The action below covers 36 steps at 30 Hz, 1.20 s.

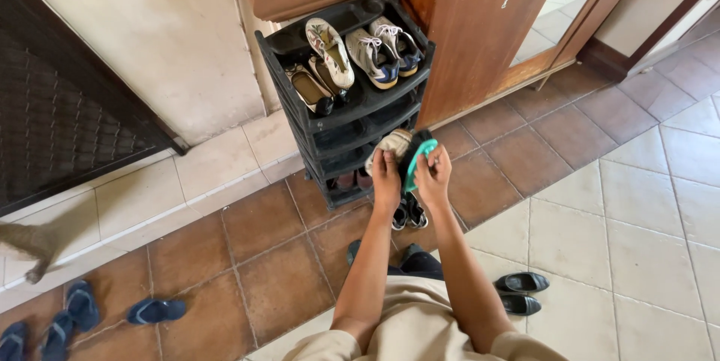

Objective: The person holds a floral-patterned slip-on shoe and scrubs its exterior with a green-handled brush. The person rotates the shoe to clean different sides while standing in front of a shoe rack.

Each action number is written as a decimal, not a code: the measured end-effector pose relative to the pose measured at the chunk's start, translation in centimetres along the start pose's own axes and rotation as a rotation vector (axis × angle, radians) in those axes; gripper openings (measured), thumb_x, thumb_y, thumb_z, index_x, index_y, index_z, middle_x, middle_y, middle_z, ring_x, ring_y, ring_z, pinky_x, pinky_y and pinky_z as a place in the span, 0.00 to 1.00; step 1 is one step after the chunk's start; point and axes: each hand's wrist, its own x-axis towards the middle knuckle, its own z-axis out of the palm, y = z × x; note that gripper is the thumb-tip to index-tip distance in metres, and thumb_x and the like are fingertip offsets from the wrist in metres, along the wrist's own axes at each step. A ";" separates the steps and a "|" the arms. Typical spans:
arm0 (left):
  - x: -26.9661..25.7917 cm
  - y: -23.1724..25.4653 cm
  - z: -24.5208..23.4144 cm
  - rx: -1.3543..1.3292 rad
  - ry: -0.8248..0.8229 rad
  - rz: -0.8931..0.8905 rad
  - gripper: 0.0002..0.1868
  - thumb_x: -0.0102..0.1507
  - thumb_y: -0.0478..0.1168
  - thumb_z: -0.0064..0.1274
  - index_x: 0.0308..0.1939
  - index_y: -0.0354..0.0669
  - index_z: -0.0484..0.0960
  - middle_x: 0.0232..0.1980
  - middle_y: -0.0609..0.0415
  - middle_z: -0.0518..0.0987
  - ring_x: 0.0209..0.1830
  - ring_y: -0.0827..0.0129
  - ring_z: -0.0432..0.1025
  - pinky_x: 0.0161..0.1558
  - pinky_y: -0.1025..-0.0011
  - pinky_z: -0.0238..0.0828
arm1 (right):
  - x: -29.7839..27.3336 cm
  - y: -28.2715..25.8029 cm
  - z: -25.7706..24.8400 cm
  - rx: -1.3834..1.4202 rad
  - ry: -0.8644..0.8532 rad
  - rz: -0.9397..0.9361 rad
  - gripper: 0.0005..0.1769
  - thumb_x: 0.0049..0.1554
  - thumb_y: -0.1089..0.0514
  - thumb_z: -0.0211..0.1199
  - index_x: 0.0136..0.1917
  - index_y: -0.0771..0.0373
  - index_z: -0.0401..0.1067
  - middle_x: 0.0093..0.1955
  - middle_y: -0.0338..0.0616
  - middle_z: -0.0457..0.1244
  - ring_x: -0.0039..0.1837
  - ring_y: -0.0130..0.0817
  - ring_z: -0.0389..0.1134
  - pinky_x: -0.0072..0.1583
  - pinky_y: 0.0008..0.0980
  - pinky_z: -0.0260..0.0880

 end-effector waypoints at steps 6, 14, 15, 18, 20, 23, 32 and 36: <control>3.0 -8.9 -1.8 -0.239 0.028 -0.112 0.21 0.75 0.49 0.43 0.67 0.42 0.65 0.43 0.51 0.72 0.38 0.69 0.69 0.40 0.65 0.74 | -0.6 2.7 -2.6 -0.297 0.043 -0.209 0.18 0.56 0.73 0.57 0.34 0.56 0.54 0.25 0.38 0.48 0.27 0.25 0.51 0.32 0.25 0.51; 2.8 -1.4 -1.1 -0.700 -0.009 -0.296 0.22 0.73 0.56 0.41 0.72 0.74 0.63 0.55 0.55 0.76 0.48 0.64 0.72 0.50 0.52 0.71 | -0.3 0.1 -0.8 -0.195 -0.078 -0.377 0.23 0.54 0.75 0.59 0.29 0.56 0.53 0.21 0.36 0.49 0.23 0.25 0.50 0.29 0.22 0.52; 3.7 -2.9 -1.7 -0.764 -0.018 -0.310 0.21 0.74 0.56 0.40 0.72 0.78 0.62 0.58 0.54 0.76 0.50 0.63 0.72 0.51 0.45 0.70 | -1.0 0.7 -0.9 -0.213 -0.102 -0.355 0.22 0.54 0.75 0.58 0.29 0.56 0.52 0.20 0.35 0.47 0.22 0.24 0.47 0.29 0.23 0.50; 4.1 -3.2 -2.2 -0.814 0.019 -0.260 0.16 0.74 0.49 0.40 0.66 0.73 0.68 0.53 0.56 0.78 0.46 0.66 0.75 0.46 0.63 0.76 | -1.5 2.9 -1.9 -0.296 -0.128 -0.326 0.21 0.52 0.75 0.58 0.28 0.57 0.53 0.16 0.37 0.47 0.22 0.23 0.47 0.28 0.22 0.46; 3.3 -1.1 -2.7 -0.845 0.007 -0.291 0.15 0.74 0.49 0.40 0.65 0.72 0.69 0.51 0.56 0.79 0.44 0.66 0.75 0.45 0.63 0.76 | -1.4 1.0 -0.9 -0.281 -0.135 -0.325 0.21 0.51 0.74 0.59 0.28 0.57 0.53 0.17 0.37 0.46 0.22 0.25 0.46 0.28 0.24 0.46; 2.7 -0.3 -3.2 -0.911 -0.004 -0.331 0.14 0.75 0.46 0.40 0.63 0.71 0.69 0.50 0.57 0.79 0.41 0.68 0.75 0.44 0.65 0.78 | -1.5 -0.3 -0.4 -0.324 -0.173 -0.345 0.21 0.49 0.73 0.61 0.27 0.56 0.54 0.15 0.37 0.46 0.20 0.27 0.46 0.27 0.24 0.45; 2.1 2.2 -2.9 -0.864 -0.009 -0.398 0.09 0.74 0.47 0.40 0.55 0.72 0.72 0.43 0.59 0.79 0.37 0.70 0.75 0.36 0.71 0.80 | -1.6 0.7 -1.6 -0.334 -0.233 -0.328 0.20 0.49 0.74 0.59 0.27 0.58 0.54 0.16 0.42 0.46 0.22 0.27 0.46 0.28 0.26 0.47; 2.0 3.7 -2.2 -0.928 -0.013 -0.428 0.12 0.75 0.47 0.40 0.61 0.71 0.69 0.44 0.58 0.78 0.38 0.71 0.73 0.37 0.72 0.78 | -0.7 -1.1 -0.2 -0.316 -0.305 -0.366 0.22 0.47 0.74 0.62 0.25 0.57 0.54 0.17 0.37 0.46 0.22 0.28 0.45 0.29 0.26 0.48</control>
